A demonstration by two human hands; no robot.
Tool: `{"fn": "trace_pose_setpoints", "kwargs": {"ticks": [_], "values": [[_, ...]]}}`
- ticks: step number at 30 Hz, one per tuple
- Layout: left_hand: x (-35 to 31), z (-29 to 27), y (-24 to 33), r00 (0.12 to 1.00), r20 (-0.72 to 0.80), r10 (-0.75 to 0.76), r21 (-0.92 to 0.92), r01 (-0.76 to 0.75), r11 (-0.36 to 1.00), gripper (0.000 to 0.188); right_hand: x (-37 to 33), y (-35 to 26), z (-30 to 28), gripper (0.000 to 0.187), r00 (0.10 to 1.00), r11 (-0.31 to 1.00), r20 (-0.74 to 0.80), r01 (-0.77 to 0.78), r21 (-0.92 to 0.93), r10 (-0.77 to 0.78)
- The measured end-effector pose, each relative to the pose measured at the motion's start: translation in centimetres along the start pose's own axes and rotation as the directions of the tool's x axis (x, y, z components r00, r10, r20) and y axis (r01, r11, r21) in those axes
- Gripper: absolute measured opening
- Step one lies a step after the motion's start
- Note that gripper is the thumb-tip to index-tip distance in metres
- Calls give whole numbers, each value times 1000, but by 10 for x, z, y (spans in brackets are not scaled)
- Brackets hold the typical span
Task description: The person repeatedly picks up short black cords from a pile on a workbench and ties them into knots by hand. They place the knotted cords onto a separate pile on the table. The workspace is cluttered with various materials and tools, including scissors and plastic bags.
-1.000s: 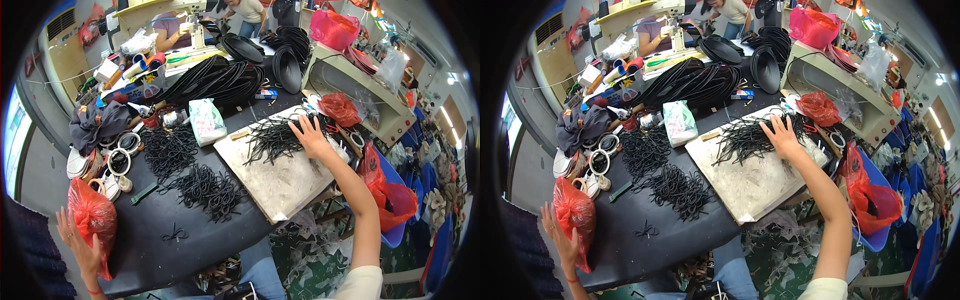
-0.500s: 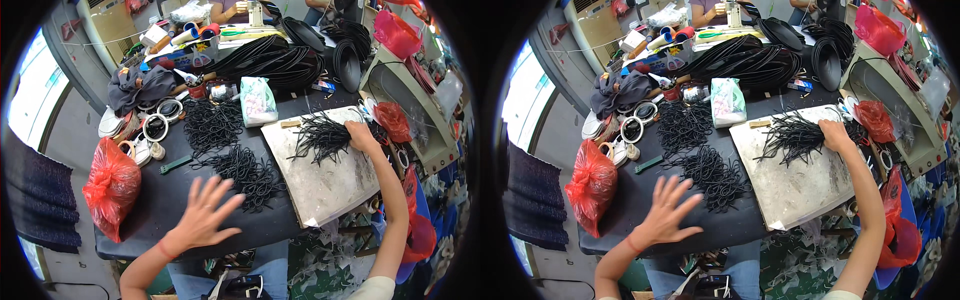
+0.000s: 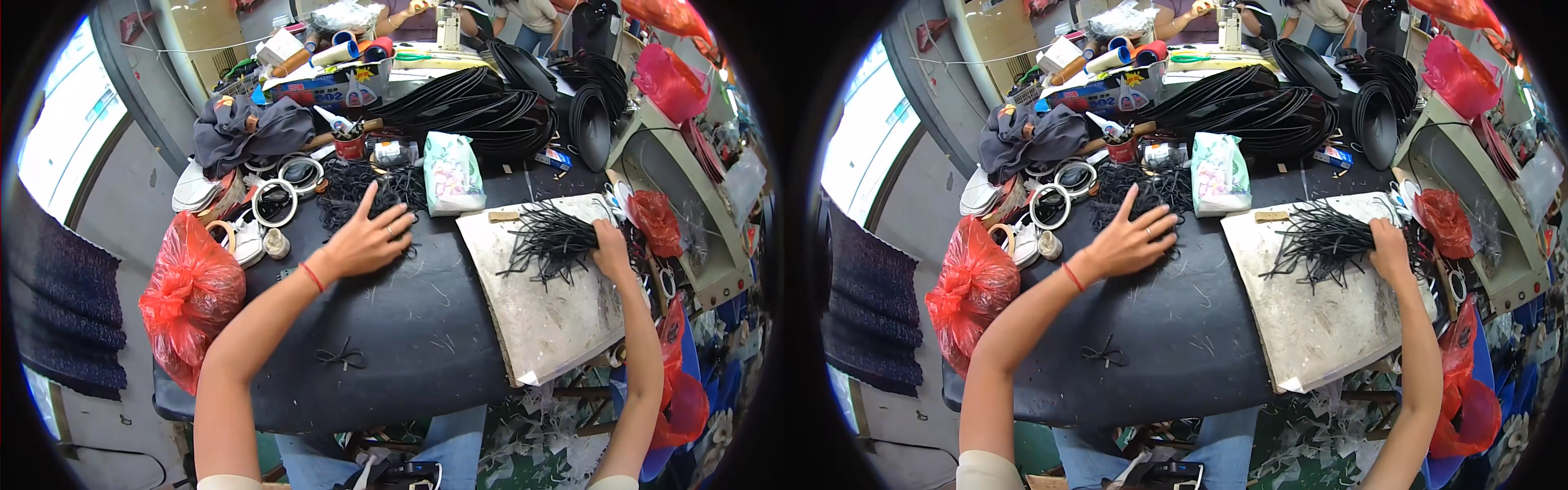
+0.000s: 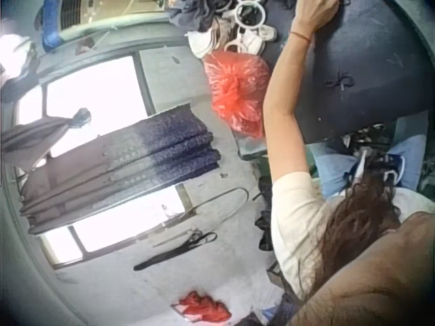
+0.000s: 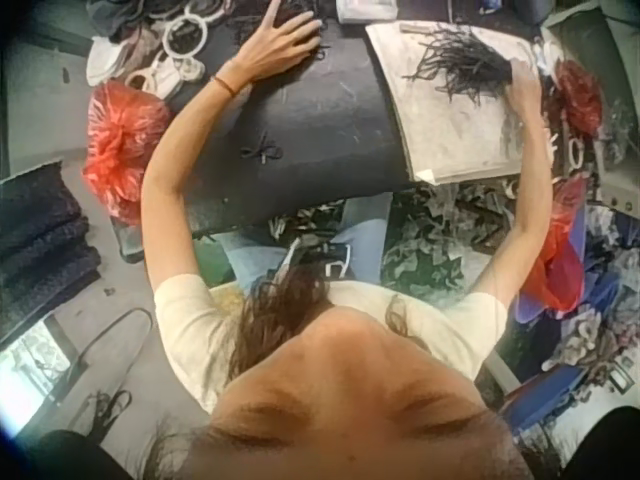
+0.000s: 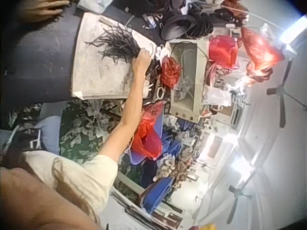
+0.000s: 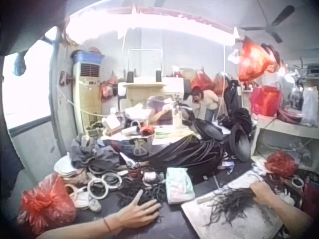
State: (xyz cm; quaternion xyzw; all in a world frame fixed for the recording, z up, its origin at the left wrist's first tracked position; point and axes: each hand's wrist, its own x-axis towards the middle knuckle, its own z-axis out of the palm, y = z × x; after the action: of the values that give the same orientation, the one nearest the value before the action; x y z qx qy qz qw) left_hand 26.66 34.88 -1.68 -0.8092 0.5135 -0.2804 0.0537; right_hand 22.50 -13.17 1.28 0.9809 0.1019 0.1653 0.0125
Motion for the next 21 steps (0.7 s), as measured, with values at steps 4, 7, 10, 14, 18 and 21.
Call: {"fn": "trace_pose_setpoints", "kwargs": {"ticks": [4,7,10,14,18,21], "values": [[-11,8,-39,993,114,-27,84,17,996,35,-1,-12,-13,45,984,995,-178,5,96,12],[-15,-12,-16,985,141,-95,-27,100,995,49,8,-40,-42,47,984,983,-175,72,167,-42],[-31,-64,37,961,155,-230,-120,250,961,50,10,-90,-77,47,955,967,-245,207,151,-166],[-102,-117,117,831,392,-395,-387,538,748,39,14,-163,-113,40,907,914,-314,351,202,-279],[-165,-133,133,842,243,-482,-368,539,757,30,6,-248,-118,34,900,900,-299,384,208,-316],[-201,-151,143,810,138,-570,-147,586,797,32,-19,-299,-78,39,919,904,-95,394,163,-383]]}}
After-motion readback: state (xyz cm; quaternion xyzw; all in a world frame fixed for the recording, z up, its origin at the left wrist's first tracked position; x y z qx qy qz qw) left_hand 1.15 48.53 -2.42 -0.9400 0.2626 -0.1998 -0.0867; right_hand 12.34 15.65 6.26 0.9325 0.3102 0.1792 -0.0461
